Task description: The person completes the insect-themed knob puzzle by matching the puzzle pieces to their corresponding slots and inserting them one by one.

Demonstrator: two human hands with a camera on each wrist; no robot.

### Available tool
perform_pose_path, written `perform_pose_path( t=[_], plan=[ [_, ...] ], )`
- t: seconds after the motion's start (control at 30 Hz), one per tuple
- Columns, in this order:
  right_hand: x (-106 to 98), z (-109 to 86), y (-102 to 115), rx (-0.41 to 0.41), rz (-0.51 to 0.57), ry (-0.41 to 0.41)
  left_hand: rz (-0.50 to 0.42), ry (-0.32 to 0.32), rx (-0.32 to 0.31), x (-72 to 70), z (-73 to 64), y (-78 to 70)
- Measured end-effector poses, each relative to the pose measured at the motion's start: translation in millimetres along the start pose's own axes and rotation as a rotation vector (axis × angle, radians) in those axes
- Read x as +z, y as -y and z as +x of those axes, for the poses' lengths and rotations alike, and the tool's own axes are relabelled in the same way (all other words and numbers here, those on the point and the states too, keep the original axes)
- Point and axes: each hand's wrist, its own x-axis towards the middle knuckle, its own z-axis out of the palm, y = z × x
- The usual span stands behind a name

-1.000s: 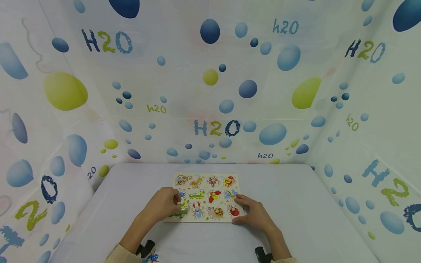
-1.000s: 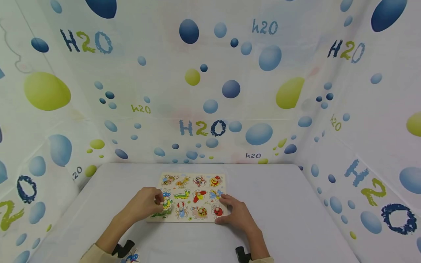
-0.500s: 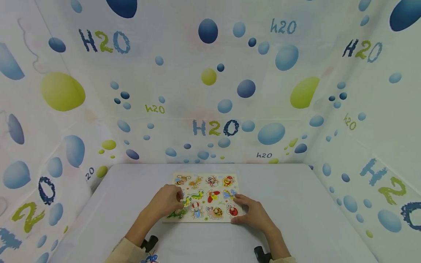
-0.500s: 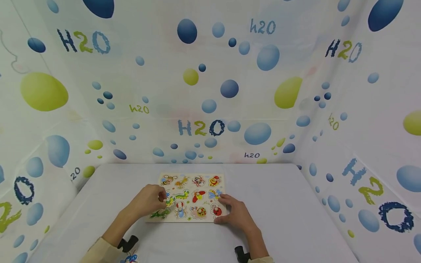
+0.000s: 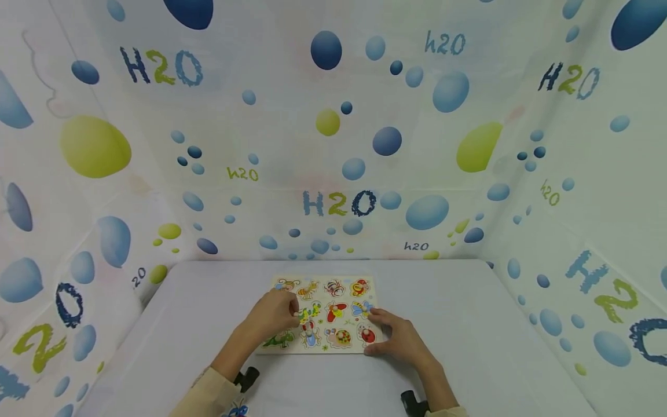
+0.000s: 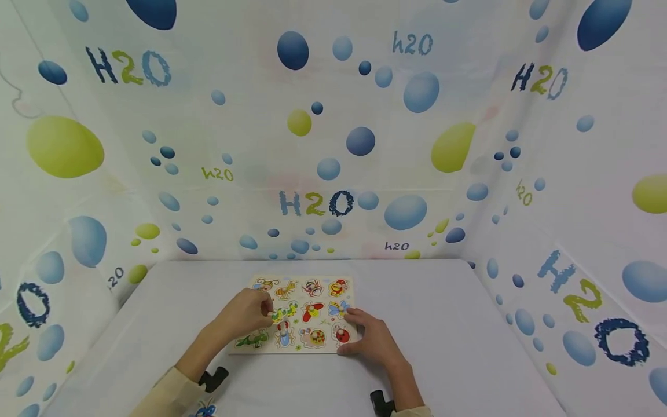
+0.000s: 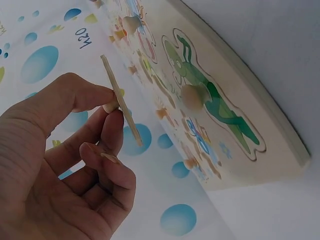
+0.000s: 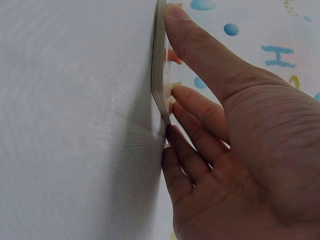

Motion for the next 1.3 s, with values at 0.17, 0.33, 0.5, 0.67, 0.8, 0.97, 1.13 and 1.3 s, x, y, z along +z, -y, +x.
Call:
perform_pose_path(
  t=[0.17,0.33,0.5,0.67,0.8,0.97,1.13,1.3],
  plan=[
    [0,0.2,1,-0.009,0.007,-0.001,-0.015,0.010,-0.007,1.4,3.1,-1.6],
    [-1,-0.4,1,-0.006,0.006,0.001,-0.009,0.022,-0.019,5.4,7.0,-0.3],
    [-2,-1.0,2,-0.004,0.011,0.003,-0.015,0.030,-0.030,9.0,11.0,0.3],
    [-2,-1.5,3,0.002,0.009,0.003,-0.003,0.023,-0.025,11.4,16.2,-1.1],
    [-2,-1.7,4,0.010,0.004,0.004,0.000,0.032,-0.032,14.3,21.5,-1.2],
    [-2,-1.5,4,0.008,0.002,0.005,-0.006,0.042,-0.031,18.2,26.9,0.2],
    [-2,-1.5,3,0.005,-0.002,0.005,-0.006,0.045,-0.026,20.3,30.7,-0.5],
    [-1,-1.2,2,0.001,-0.011,0.002,0.032,0.051,-0.038,22.6,34.1,-1.3]
  ],
)
